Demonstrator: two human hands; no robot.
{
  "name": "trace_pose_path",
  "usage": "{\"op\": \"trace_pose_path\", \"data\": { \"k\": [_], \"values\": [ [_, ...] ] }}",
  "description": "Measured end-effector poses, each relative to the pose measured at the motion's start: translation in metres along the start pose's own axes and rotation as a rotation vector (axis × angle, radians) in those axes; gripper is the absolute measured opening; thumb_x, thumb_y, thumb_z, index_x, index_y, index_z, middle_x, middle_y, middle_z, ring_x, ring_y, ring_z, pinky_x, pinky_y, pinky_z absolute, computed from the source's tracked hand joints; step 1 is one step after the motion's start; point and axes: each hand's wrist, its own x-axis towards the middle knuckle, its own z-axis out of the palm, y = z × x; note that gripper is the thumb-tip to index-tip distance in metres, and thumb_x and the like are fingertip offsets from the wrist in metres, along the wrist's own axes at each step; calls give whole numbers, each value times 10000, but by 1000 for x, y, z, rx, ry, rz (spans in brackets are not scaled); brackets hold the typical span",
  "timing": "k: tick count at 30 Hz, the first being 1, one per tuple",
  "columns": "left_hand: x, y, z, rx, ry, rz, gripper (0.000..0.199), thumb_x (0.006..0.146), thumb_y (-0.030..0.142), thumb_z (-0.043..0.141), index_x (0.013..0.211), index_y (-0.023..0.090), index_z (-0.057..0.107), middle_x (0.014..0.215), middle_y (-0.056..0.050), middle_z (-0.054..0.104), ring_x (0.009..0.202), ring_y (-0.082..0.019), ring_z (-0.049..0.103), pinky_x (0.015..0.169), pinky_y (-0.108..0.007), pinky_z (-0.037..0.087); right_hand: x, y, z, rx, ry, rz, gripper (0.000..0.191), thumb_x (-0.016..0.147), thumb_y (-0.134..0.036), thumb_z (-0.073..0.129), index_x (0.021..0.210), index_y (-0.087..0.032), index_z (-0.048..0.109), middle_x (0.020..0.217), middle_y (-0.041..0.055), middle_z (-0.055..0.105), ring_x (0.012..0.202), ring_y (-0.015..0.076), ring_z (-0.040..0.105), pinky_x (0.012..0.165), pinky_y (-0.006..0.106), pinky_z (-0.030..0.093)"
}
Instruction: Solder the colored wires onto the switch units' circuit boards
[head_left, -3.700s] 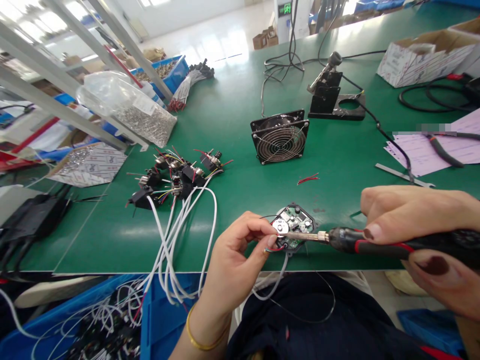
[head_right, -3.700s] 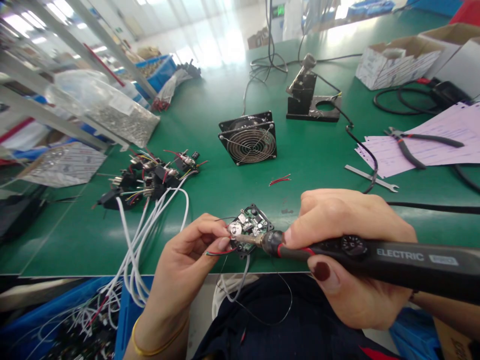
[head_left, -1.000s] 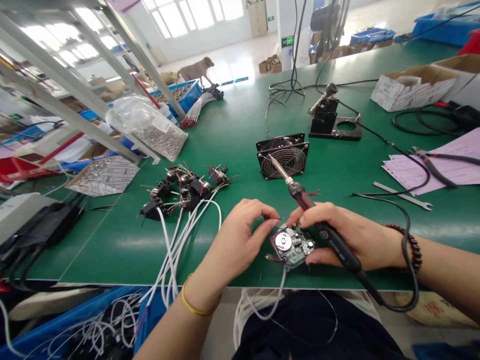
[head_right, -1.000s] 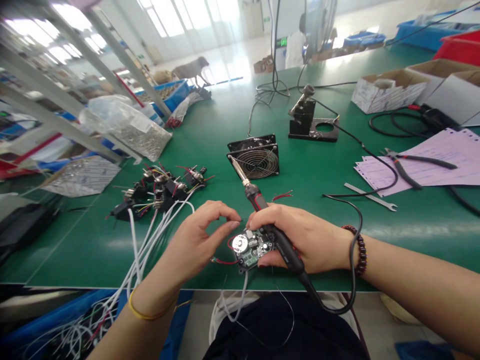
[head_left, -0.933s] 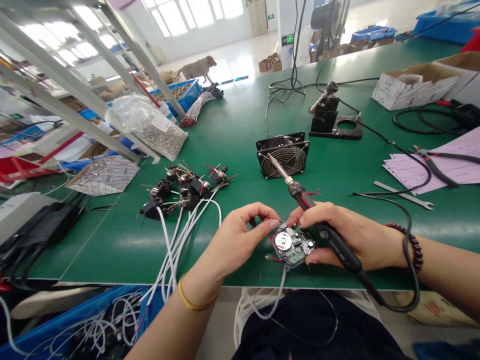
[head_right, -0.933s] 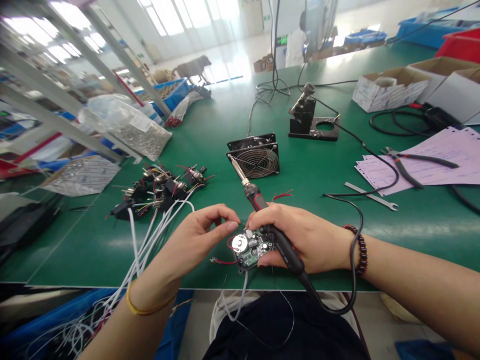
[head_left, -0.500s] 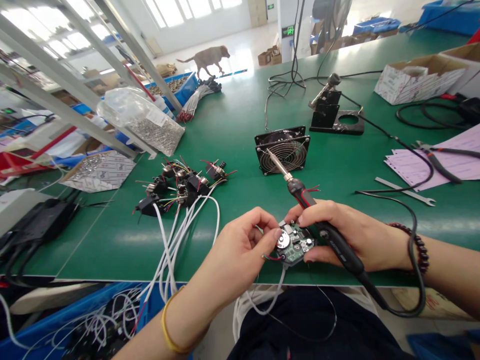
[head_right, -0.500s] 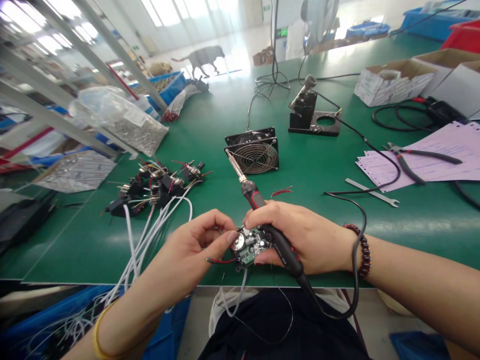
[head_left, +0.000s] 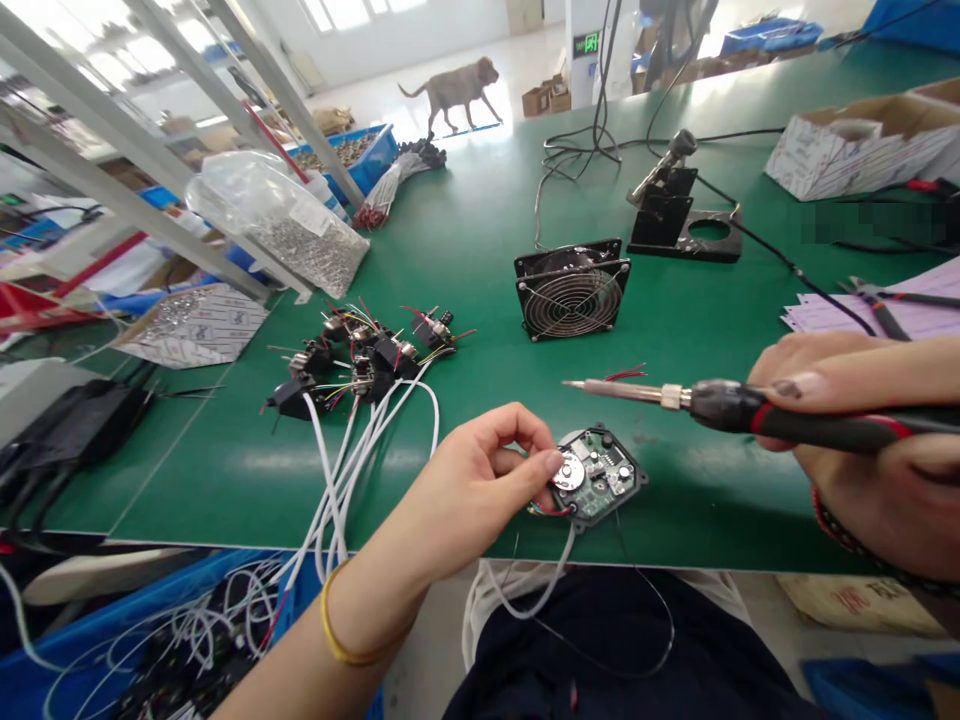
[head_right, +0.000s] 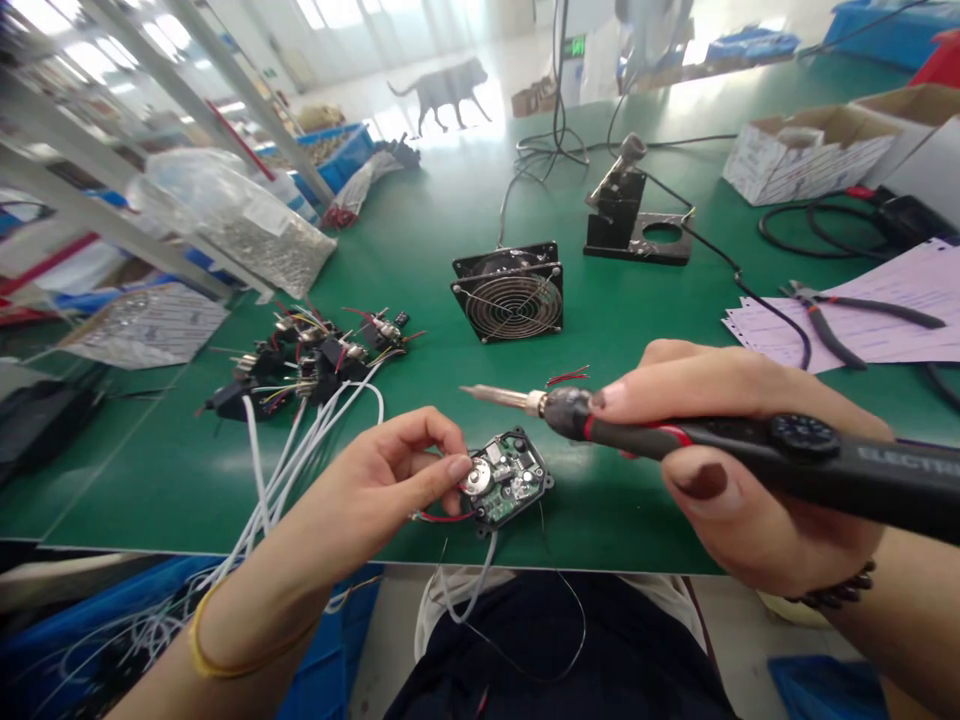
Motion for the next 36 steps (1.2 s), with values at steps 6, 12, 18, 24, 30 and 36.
{"op": "trace_pose_path", "data": {
  "k": [6, 12, 18, 24, 30, 36],
  "values": [
    [-1, 1, 1, 9, 3, 0, 273, 909, 391, 852, 904, 198, 659, 689, 40, 722, 637, -109, 679, 655, -217, 501, -3, -6, 5, 9, -5, 39, 275, 1079, -524, 758, 972, -276, 814, 673, 3, 663, 515, 155, 557, 466, 345, 397],
    [-1, 2, 1, 31, 18, -14, 289, 903, 412, 856, 892, 200, 661, 690, 32, 708, 640, -121, 662, 641, -229, 489, -7, -5, 12, 44, -67, 45, 191, 1093, -420, 712, 1029, -270, 811, 656, 5, 613, 515, 171, 541, 449, 341, 338],
    [0, 0, 0, 45, 20, -17, 286, 909, 413, 849, 900, 200, 659, 698, 26, 716, 648, -123, 663, 648, -228, 492, -7, 3, 10, 80, -142, -7, 152, 1097, -346, 697, 1084, -237, 803, 673, 0, 601, 544, 163, 567, 465, 335, 362],
    [0, 0, 0, 47, 8, -11, 271, 921, 406, 832, 905, 200, 657, 700, 27, 718, 647, -120, 664, 641, -222, 488, -6, 3, 13, 65, -131, -12, 166, 1102, -346, 684, 1063, -224, 788, 663, -15, 564, 537, 145, 539, 474, 317, 337],
    [-2, 1, 1, 71, 19, -17, 279, 906, 417, 840, 903, 204, 660, 704, 16, 726, 653, -139, 681, 640, -238, 485, -9, 6, 10, 83, -123, 21, 136, 1084, -349, 711, 1092, -255, 810, 674, 2, 592, 541, 180, 557, 474, 355, 354],
    [-2, 4, 1, 108, 18, -35, 285, 903, 432, 829, 908, 211, 649, 673, 20, 707, 634, -139, 654, 601, -230, 432, -8, 1, 11, 71, -145, 28, 180, 1099, -372, 695, 1060, -239, 810, 719, 26, 685, 549, 160, 562, 468, 344, 340]
  ]
}}
